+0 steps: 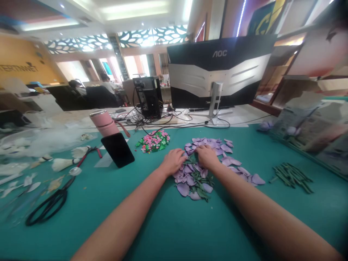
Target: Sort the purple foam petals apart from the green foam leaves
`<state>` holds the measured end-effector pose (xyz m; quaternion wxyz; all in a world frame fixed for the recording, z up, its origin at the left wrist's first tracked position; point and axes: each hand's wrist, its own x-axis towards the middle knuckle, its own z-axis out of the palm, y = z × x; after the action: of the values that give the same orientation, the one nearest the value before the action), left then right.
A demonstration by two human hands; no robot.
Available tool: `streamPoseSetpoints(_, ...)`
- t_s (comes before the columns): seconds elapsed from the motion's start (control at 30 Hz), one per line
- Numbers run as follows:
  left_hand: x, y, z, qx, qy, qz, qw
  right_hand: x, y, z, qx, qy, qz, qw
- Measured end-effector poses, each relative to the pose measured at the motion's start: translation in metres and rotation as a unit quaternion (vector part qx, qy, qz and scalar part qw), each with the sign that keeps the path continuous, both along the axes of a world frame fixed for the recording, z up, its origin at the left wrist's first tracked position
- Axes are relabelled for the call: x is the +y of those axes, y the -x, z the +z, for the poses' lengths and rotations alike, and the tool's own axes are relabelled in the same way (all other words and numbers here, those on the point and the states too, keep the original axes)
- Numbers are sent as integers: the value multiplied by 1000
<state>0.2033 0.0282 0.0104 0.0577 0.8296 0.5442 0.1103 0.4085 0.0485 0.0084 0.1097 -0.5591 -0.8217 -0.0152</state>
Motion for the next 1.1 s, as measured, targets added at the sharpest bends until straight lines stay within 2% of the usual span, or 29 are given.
streamPoseSetpoints(0.17, 43, -5, -1, 31, 14, 33, 999, 3, 3, -6, -24, -3, 7, 1000)
streamPoseSetpoints(0.3, 59, -9, -3, 54, 30, 39, 997, 3, 2, -8, -31, 0, 31, 999)
streamPoseSetpoints(0.57, 57, -10, -1, 50, 16, 32, 998, 2, 4, -9, -31, 1, 62, 998)
streamPoseSetpoints(0.77, 51, -7, 4, 33, 30, -7, 999, -4, 3, -4, -36, 8, 98, 995)
streamPoseSetpoints(0.93, 56, -14, 10, 19, 48, -14, 999, 2, -1, 0, -51, 10, 61, 997)
streamPoseSetpoints(1.1, 60, -27, 12, 12, 44, 28, 999, 11, -8, 0, -57, 10, 28, 998)
